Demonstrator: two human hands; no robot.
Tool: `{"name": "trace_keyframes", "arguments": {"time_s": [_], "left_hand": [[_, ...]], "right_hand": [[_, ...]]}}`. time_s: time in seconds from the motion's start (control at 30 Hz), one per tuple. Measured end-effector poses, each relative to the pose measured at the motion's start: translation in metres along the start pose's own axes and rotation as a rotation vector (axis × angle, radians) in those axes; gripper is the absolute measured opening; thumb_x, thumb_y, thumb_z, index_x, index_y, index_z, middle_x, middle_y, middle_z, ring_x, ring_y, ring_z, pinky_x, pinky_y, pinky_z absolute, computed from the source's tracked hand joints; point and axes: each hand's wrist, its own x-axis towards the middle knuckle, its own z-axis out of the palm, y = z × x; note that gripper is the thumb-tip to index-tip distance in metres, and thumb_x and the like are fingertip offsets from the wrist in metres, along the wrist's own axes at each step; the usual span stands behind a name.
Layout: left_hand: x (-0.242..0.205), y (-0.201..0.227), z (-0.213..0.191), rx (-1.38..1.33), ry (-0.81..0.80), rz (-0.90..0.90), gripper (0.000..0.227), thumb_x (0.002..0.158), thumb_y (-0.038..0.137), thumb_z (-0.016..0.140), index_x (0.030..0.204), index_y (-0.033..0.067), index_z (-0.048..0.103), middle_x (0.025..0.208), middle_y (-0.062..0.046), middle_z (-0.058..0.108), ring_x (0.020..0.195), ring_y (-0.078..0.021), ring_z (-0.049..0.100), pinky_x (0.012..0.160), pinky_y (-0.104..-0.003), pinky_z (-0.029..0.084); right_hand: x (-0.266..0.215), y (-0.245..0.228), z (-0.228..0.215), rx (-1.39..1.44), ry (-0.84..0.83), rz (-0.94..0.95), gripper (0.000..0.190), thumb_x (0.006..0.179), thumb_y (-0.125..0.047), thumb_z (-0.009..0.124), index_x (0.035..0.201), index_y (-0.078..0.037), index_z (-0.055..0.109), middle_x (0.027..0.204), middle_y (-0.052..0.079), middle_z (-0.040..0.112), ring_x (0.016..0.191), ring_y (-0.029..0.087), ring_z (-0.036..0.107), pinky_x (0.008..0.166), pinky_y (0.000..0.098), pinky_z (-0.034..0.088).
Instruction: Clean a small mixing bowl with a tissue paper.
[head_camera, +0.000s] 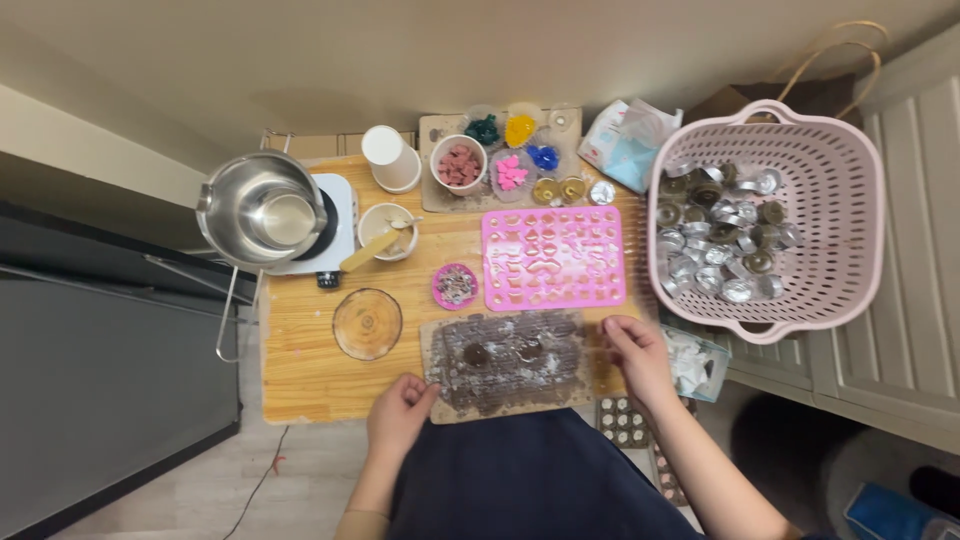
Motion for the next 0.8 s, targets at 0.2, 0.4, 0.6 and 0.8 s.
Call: {"name": "trace_keyframes", "arguments": {"time_s": [0.2,0.4,0.6,0.8], "left_hand": [[-0.023,-0.006,0.008,0.002,0.173,-0.027,0.032,0.086,0.039,0.075,0.079,0.0089,0.069,0.058,-0.003,0.065,0.053,-0.0183,0.063,0.053,-0.035,0.047],[-0.043,-0.008,0.018,-0.054,0.198,-0.208,0.038,0.093,0.041,0.069,0.079,0.0056,0.071,0.063,-0.007,0.072,0.054,-0.0166,0.068,0.055,-0.033,0.051],[-0.041,-0.023,0.041,-0.315,0.200,-0.240,0.030,0.088,0.029,0.076,0.084,0.0004,0.070,0.067,-0.008,0.075,0.052,-0.0138,0.067,0.052,-0.029,0.053],[-0.044,-0.041,0.054,-0.369,0.232,-0.204,0.027,0.085,0.024,0.081,0.088,-0.0005,0.070,0.070,-0.008,0.075,0.052,-0.0126,0.066,0.051,-0.028,0.052]], "right_hand": [[-0.020,-0.033,-0.002,0.279,-0.174,0.135,0.021,0.099,-0.018,0.064,0.115,-0.005,0.069,0.111,0.002,0.069,0.095,0.011,0.061,0.077,0.0300,0.049],[-0.065,-0.116,0.011,0.647,-0.607,0.232,0.055,0.101,-0.039,0.052,0.142,-0.002,0.054,0.148,0.012,0.055,0.120,0.023,0.057,0.091,0.0385,0.050],[-0.075,-0.117,0.000,0.674,-0.816,0.210,0.070,0.103,-0.053,0.044,0.145,0.003,0.050,0.151,0.018,0.051,0.123,0.025,0.056,0.095,0.0414,0.051],[-0.034,-0.033,-0.038,0.106,-0.369,0.195,0.051,0.106,-0.037,0.049,0.135,0.004,0.060,0.124,0.015,0.070,0.101,0.020,0.065,0.082,0.0348,0.055]]}}
